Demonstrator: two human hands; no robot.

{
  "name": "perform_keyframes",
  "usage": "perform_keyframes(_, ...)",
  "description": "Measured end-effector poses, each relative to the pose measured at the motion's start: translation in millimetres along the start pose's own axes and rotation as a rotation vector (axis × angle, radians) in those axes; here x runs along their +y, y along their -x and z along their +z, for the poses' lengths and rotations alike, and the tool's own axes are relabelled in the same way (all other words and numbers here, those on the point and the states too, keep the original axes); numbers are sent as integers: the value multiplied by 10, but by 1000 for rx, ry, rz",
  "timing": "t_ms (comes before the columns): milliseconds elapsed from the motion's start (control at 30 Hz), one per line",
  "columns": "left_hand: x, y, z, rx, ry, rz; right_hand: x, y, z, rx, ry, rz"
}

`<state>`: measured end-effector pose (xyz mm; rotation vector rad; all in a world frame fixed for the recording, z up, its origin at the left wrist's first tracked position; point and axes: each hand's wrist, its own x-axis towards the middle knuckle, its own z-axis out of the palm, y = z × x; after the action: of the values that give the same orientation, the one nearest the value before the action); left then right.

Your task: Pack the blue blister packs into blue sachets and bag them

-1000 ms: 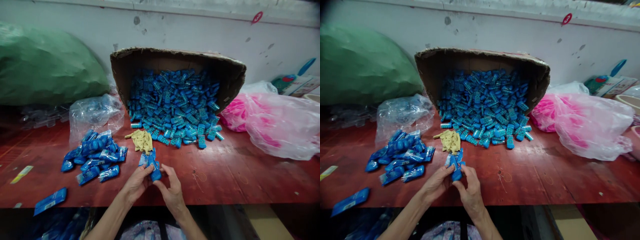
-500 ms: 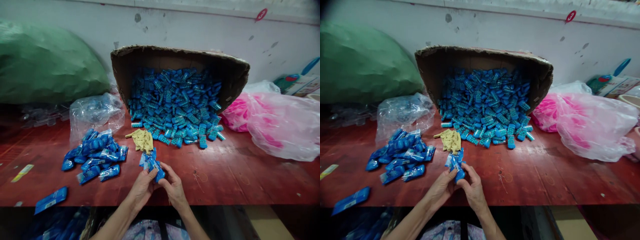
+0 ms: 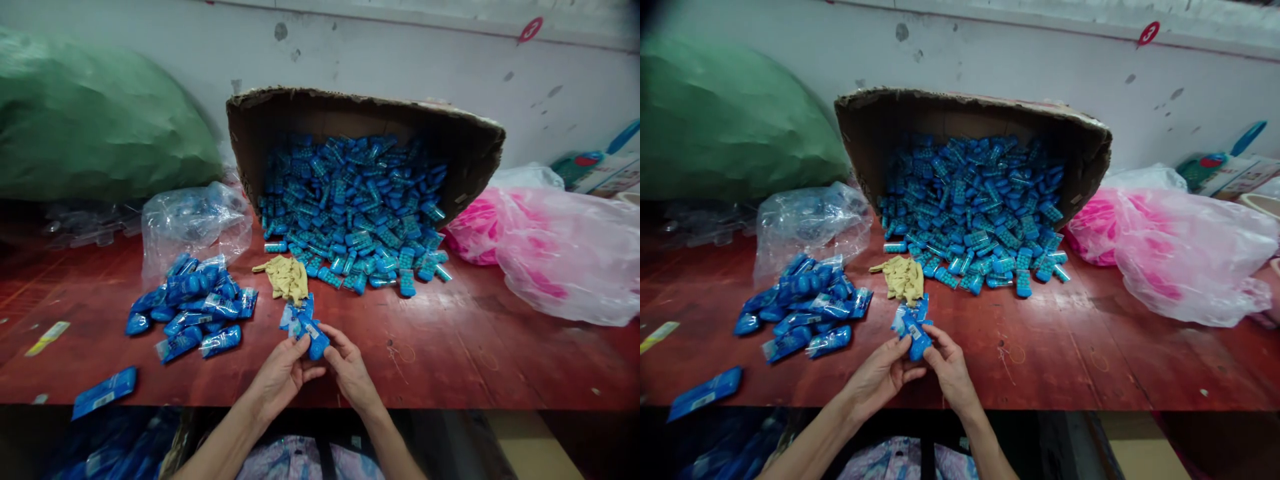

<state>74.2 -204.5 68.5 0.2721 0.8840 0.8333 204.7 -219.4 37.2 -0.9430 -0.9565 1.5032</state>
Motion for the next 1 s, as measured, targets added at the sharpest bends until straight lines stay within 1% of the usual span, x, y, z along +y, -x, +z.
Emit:
perform_keyframes(100,-23,11,4,1,-1,38,24,29,14,6,13,-15)
perform_keyframes(267,-124,36,65,44,39,138,93,79,51,124,245,-131)
perform_keyframes(333,-136,39,76,67,37,146,107,78,58,164,279,-147)
perform_keyframes(400,-115,35,61,61,34,118,101,61,61,183,231,-108)
perform_keyframes(500,-55,19,-1,5,16,41,76,29,60,147,80,-23)
perform_keyframes(600,-25,4,-53,-11,8,0,90,18,61,116,2,8)
perform_keyframes(700,-61,-2,-45,24,33,39,151,33,68,145,45,-22)
perform_keyframes(833,-146,9,24,91,72,103,222,70,71,208,165,-120)
perform_keyframes(933,-164,24,55,122,80,99,222,82,66,221,221,-143)
perform_keyframes(1000,-145,31,52,124,79,72,199,73,65,228,192,-118)
